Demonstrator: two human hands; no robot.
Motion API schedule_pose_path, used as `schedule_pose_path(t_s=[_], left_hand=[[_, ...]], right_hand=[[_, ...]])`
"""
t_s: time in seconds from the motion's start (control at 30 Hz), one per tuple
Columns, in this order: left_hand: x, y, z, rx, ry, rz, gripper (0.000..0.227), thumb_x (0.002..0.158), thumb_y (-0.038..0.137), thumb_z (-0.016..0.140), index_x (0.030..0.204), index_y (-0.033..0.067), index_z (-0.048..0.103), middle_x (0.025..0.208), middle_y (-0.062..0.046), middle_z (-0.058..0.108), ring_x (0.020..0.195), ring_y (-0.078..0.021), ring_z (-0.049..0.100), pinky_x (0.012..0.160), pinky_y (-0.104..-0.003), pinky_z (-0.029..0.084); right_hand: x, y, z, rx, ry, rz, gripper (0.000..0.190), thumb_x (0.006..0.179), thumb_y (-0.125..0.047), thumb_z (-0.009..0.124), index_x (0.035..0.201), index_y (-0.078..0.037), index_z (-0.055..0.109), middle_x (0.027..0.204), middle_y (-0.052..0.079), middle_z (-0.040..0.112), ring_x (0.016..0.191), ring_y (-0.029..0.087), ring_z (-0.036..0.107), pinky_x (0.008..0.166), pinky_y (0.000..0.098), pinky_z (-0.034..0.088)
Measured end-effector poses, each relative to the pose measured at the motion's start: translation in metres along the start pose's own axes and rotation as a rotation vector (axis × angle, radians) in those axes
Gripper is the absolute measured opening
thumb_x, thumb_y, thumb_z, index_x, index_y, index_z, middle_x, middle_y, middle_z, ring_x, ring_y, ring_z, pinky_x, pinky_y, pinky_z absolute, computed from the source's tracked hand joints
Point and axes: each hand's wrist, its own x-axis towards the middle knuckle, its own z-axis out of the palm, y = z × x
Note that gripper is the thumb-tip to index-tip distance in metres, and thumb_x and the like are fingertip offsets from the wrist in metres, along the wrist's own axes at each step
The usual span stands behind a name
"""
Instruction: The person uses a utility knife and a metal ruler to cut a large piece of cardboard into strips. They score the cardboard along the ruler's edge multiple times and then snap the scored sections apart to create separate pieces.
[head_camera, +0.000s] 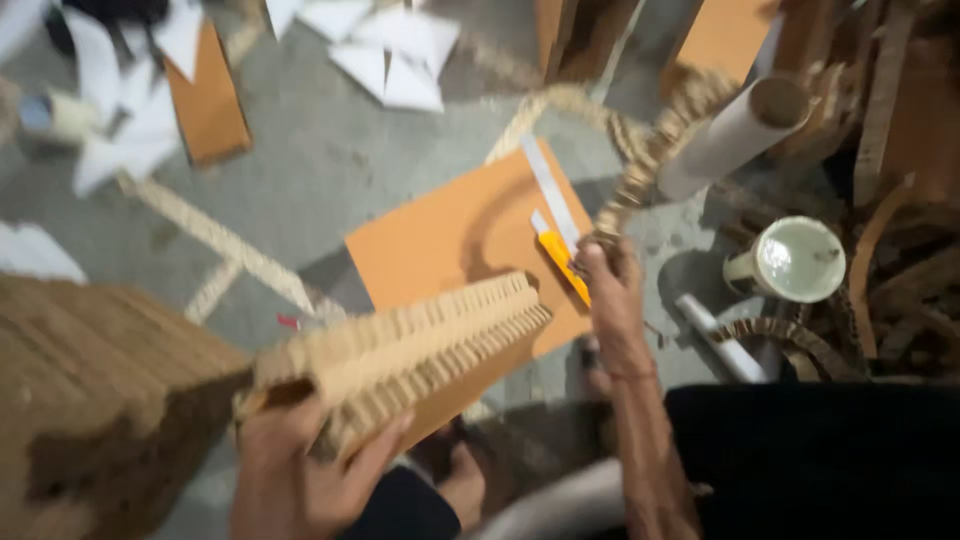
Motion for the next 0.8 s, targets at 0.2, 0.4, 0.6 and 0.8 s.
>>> schedule_pose_path(t_s=[0.2, 0.4, 0.6, 0.8], left_hand=[[-0.035, -0.032, -0.062, 0.084, -0.187, -0.126, 0.045, 0.069, 0.023, 0.085, 0.108, 0.0026, 0.074, 0.096, -0.012, 0.080, 0.086, -0.0226, 0.078, 0.076, -0.033, 0.060], [0.001, -0.054, -0.093, -0.030, -0.550, -0.359, 0.054, 0.068, 0.025, 0.084, 0.116, 0.0030, 0.074, 0.101, -0.012, 0.080, 0.092, -0.0247, 0.075, 0.082, -0.036, 0.058], [0.087, -0.162, -0.005, -0.178, -0.238, -0.488, 0.061, 0.074, 0.035, 0.085, 0.122, 0.0005, 0.071, 0.119, -0.014, 0.075, 0.112, -0.0248, 0.070, 0.095, -0.039, 0.053], [0.058, -0.251, 0.153, 0.500, 0.110, -0.226, 0.062, 0.075, 0.020, 0.078, 0.132, 0.0020, 0.058, 0.128, -0.023, 0.067, 0.118, -0.0417, 0.063, 0.102, -0.061, 0.044]], right_hand=[[0.010, -0.036, -0.034, 0.412, 0.132, -0.012, 0.029, 0.093, -0.003, 0.052, 0.121, -0.005, 0.060, 0.109, 0.011, 0.066, 0.097, 0.022, 0.065, 0.087, 0.0397, 0.057], [0.012, -0.046, -0.069, -0.019, 0.314, 0.008, 0.029, 0.100, -0.013, 0.046, 0.120, -0.007, 0.066, 0.102, 0.009, 0.069, 0.084, 0.024, 0.063, 0.072, 0.0412, 0.051], [0.015, -0.038, -0.072, 0.627, 0.170, 0.035, 0.028, 0.090, -0.001, 0.046, 0.111, -0.005, 0.064, 0.095, 0.011, 0.068, 0.084, 0.025, 0.067, 0.077, 0.0400, 0.058], [0.013, -0.005, -0.052, 0.033, 0.076, -0.030, 0.025, 0.092, 0.001, 0.044, 0.110, -0.002, 0.061, 0.096, 0.010, 0.067, 0.075, 0.017, 0.061, 0.067, 0.0316, 0.053]])
